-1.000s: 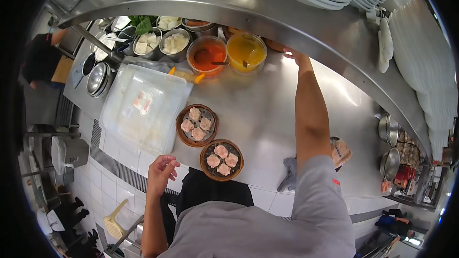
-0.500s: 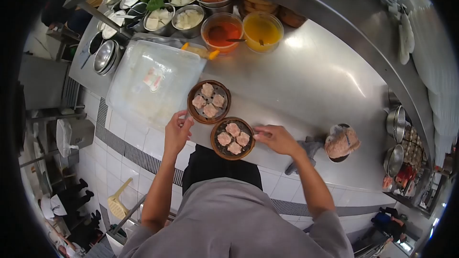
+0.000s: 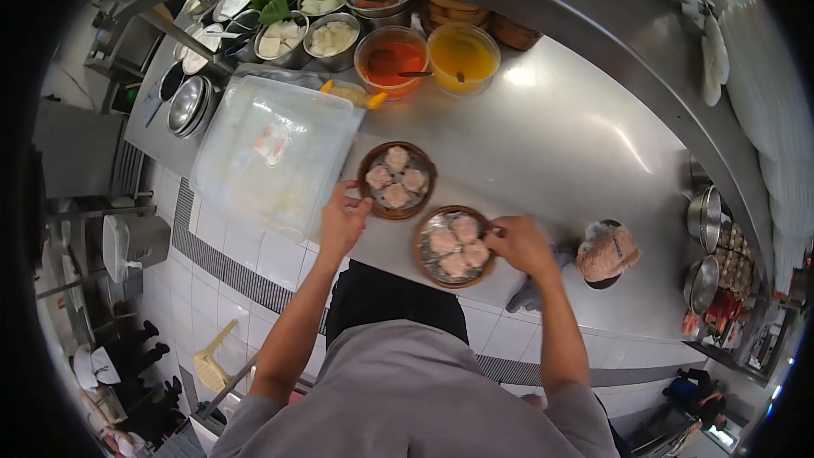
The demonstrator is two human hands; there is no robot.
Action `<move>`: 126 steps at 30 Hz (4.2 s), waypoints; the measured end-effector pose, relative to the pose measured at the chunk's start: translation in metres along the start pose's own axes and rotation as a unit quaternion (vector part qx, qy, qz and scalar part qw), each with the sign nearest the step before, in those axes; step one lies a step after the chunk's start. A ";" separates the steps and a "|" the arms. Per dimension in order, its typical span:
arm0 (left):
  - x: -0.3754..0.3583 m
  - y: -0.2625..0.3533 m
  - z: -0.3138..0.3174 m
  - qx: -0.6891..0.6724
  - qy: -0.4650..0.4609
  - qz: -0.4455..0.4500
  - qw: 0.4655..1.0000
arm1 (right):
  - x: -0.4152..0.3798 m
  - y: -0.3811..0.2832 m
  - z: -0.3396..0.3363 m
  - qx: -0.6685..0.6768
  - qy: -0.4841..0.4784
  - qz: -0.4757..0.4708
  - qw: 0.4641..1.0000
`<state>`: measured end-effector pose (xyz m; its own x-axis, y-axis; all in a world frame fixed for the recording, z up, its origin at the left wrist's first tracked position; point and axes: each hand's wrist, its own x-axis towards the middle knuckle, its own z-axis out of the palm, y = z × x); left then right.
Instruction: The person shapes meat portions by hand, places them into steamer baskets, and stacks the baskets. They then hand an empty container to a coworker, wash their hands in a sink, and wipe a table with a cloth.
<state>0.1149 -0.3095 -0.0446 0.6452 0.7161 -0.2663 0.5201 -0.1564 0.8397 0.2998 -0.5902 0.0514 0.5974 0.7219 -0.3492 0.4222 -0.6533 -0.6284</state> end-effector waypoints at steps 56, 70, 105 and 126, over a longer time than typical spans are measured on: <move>-0.002 -0.131 -0.155 -0.315 0.324 -0.236 0.860 | 0.137 0.199 0.018 0.570 0.454 0.141 0.671; -0.079 -0.160 -0.197 -0.488 0.157 -0.073 0.855 | 0.124 0.115 0.005 0.497 0.436 0.049 0.749; -0.462 -0.393 -0.628 -0.474 0.745 0.070 0.464 | 0.223 -0.572 0.478 0.147 -0.135 -0.451 0.870; -0.570 -0.494 -0.994 -0.324 0.894 0.142 0.274 | 0.493 -0.667 0.770 -0.278 -0.415 -0.003 0.866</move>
<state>-1.0663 0.0356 0.1629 -0.9996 0.0165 0.0237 0.0076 -0.6403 0.7681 -0.2126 0.3771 -0.2367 -0.0055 0.4901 -0.8717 0.8249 -0.4904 -0.2810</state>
